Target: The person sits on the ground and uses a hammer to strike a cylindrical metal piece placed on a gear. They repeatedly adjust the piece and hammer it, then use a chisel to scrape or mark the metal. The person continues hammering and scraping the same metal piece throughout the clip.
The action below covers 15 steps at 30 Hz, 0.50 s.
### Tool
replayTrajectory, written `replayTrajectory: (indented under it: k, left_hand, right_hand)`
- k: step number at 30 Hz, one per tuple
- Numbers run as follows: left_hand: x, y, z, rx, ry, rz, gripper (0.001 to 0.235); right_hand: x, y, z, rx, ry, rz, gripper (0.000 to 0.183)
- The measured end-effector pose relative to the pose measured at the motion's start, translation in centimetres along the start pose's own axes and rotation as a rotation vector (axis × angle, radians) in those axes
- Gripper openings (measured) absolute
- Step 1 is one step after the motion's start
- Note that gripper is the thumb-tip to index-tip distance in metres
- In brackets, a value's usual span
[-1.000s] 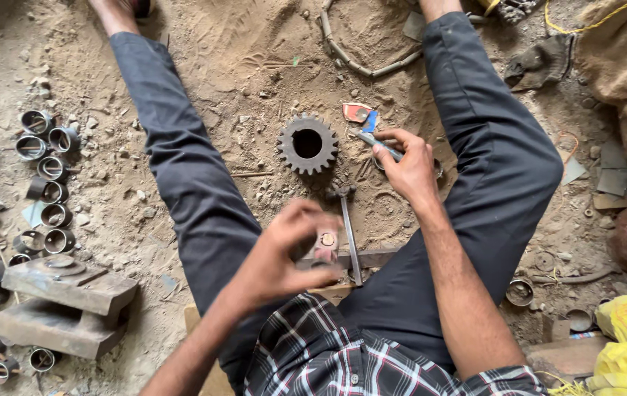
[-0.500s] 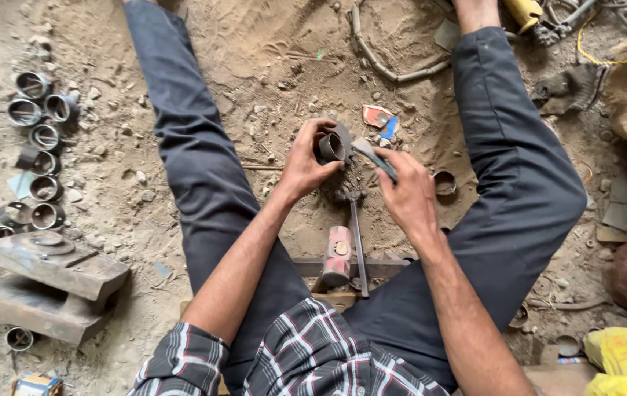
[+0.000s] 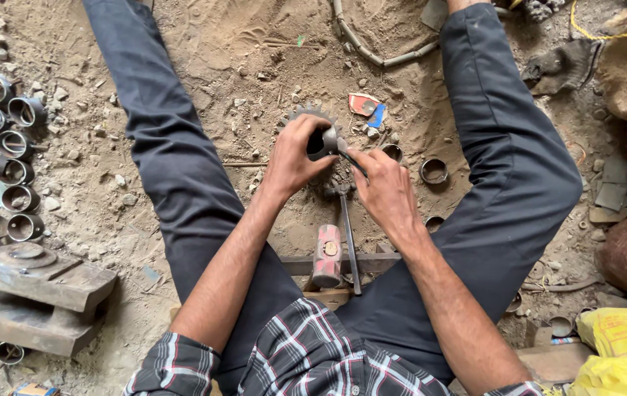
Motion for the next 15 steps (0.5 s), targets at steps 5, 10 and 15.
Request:
replayTrajectory:
  k: [5, 10, 15]
  left_hand:
    - [-0.1, -0.1, 0.3, -0.023, -0.073, -0.006, 0.063]
    - [-0.1, -0.3, -0.8, -0.021, 0.049, -0.05, 0.065]
    - [0.4, -0.4, -1.7, -0.027, 0.092, -0.078, 0.065]
  right_hand:
    - [-1.2, -0.1, 0.8, 0.027, 0.045, 0.002, 0.032]
    - [-2.8, -0.3, 1.7, 0.026, 0.078, -0.024, 0.034]
    - [-3.4, 0.1, 1.5, 0.025, 0.043, 0.02, 0.033]
Point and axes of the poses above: each hand's wrist, its own y-axis away from the middle knuckle, its own x-axis out of the back of the hand, z = x × y, the point moved 6 cm from there along -y, towards the middle knuckle, and after that the axes turned 7 degrees about y, right-handed, at the moved point
